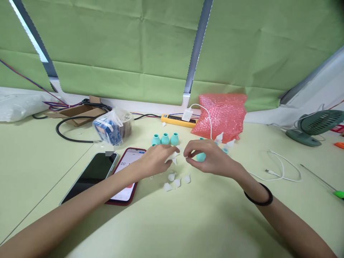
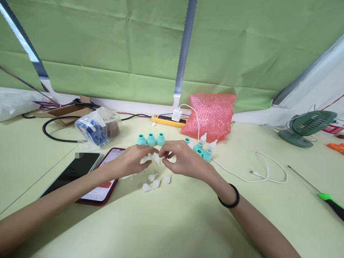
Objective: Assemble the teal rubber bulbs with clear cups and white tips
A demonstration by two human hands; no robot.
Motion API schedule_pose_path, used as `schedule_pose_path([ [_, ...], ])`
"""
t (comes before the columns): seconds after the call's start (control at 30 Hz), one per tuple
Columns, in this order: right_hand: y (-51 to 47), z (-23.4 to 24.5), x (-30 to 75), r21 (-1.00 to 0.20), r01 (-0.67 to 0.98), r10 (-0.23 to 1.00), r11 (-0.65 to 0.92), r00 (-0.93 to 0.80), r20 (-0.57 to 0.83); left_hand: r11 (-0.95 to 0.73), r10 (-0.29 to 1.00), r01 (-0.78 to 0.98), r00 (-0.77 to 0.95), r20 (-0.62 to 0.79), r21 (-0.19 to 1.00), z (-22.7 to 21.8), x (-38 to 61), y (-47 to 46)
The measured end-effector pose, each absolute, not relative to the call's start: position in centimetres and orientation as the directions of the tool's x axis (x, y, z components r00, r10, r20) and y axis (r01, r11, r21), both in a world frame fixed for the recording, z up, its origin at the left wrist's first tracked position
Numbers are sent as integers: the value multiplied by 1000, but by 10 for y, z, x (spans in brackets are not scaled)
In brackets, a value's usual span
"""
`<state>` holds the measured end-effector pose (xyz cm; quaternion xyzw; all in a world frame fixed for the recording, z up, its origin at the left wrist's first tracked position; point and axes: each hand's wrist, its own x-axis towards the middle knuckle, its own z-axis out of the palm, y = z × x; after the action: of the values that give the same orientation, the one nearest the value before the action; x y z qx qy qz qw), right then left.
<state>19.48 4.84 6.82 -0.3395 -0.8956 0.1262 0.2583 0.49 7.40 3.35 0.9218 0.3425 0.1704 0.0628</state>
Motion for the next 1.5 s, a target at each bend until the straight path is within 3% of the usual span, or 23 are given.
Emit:
schedule_pose_path([
  [0.07, 43, 76, 196, -439, 502, 667, 745, -577, 472, -740, 667, 551, 673, 320, 384, 46, 6, 70],
  [0.1, 40, 80, 197, -455, 480, 661, 750, -536, 525, -703, 685, 461, 643, 342, 541, 50, 6, 69],
  [0.17, 33, 88, 197, -470, 433, 637, 769, -454, 624, -520, 742, 177, 578, 339, 836, 57, 6, 66],
  [0.23, 26, 93, 196, -468, 384, 600, 796, -397, 695, -256, 796, -107, 541, 272, 961, 61, 6, 64],
  [0.33, 18, 95, 193, -439, 353, 555, 826, -384, 737, -40, 822, -264, 539, 182, 964, 64, 6, 61],
  [0.5, 12, 92, 188, -364, 401, 508, 841, -351, 787, 61, 809, -322, 570, 142, 945, 69, 9, 54],
  [1.0, 11, 89, 188, -276, 419, 407, 865, -264, 875, 120, 797, -383, 587, 141, 916, 74, 9, 46],
  [1.27, 10, 86, 180, -50, 531, 234, 846, -286, 929, 155, 811, -443, 568, 143, 883, 74, 8, 49],
  [1.5, 9, 73, 171, -142, 555, 277, 820, -168, 946, 162, 832, -498, 533, 153, 852, 76, 9, 50],
])
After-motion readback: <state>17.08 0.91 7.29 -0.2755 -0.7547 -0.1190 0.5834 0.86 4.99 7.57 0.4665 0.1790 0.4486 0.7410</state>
